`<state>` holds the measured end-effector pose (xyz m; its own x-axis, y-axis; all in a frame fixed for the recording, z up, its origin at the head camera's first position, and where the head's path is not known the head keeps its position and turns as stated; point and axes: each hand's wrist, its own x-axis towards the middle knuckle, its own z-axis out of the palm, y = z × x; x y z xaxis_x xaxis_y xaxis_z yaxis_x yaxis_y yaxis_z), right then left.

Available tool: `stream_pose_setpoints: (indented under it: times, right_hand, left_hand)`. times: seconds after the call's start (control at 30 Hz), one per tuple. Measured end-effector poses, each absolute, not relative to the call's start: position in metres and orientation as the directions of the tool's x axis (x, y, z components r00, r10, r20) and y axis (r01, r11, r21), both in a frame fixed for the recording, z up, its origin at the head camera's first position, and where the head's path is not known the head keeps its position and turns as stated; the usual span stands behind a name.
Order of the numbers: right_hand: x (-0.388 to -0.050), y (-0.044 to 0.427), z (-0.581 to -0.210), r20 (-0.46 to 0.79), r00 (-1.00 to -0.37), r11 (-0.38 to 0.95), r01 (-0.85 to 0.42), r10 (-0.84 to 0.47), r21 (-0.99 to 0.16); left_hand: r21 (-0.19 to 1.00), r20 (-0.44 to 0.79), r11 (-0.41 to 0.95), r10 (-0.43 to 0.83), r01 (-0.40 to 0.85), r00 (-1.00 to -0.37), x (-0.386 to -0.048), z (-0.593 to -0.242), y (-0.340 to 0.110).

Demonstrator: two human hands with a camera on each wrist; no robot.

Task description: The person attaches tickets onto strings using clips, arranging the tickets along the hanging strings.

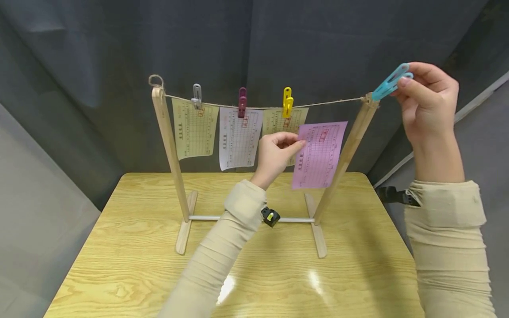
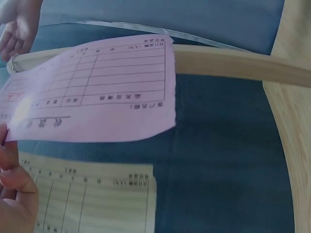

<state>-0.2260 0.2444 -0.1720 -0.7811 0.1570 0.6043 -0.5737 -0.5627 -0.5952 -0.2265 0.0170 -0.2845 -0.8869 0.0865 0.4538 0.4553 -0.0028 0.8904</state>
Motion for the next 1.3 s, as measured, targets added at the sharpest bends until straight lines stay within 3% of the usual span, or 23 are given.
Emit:
stream_pose_setpoints:
  times: [0.2, 0.43, 0.6, 1.03, 1.3]
  right_hand:
    - [-0.241, 0.24, -0.167, 0.555, -0.828, -0.553, -0.502, 0.085, -0.665]
    - [-0.253, 0.234, -0.163, 0.581, -0.814, -0.437, -0.518, -0.014, -0.736]
    - [-0.258, 0.234, -0.162, 0.494, -0.865, -0.497, -0.391, -0.089, -0.774]
    - [-0.262, 0.228, -0.167, 0.485, -0.865, -0.37, -0.412, -0.13, -0.833]
    - [-0.264, 0.227, -0.166, 0.463, -0.876, -0.366, -0.391, -0.133, -0.845]
  left_hand:
    - [0.887, 0.462, 0.0, 0.06, 0.463, -0.885, -0.231, -0.278, 0.03]
    - [0.883, 0.47, 0.005, 0.014, 0.47, -0.883, -0.233, -0.271, 0.039]
    - [0.88, 0.474, 0.016, -0.006, 0.474, -0.88, -0.236, -0.27, 0.043]
    - [0.885, 0.465, 0.016, -0.012, 0.465, -0.885, -0.238, -0.265, 0.045]
    - [0.901, 0.434, 0.015, -0.008, 0.434, -0.901, -0.239, -0.261, 0.046]
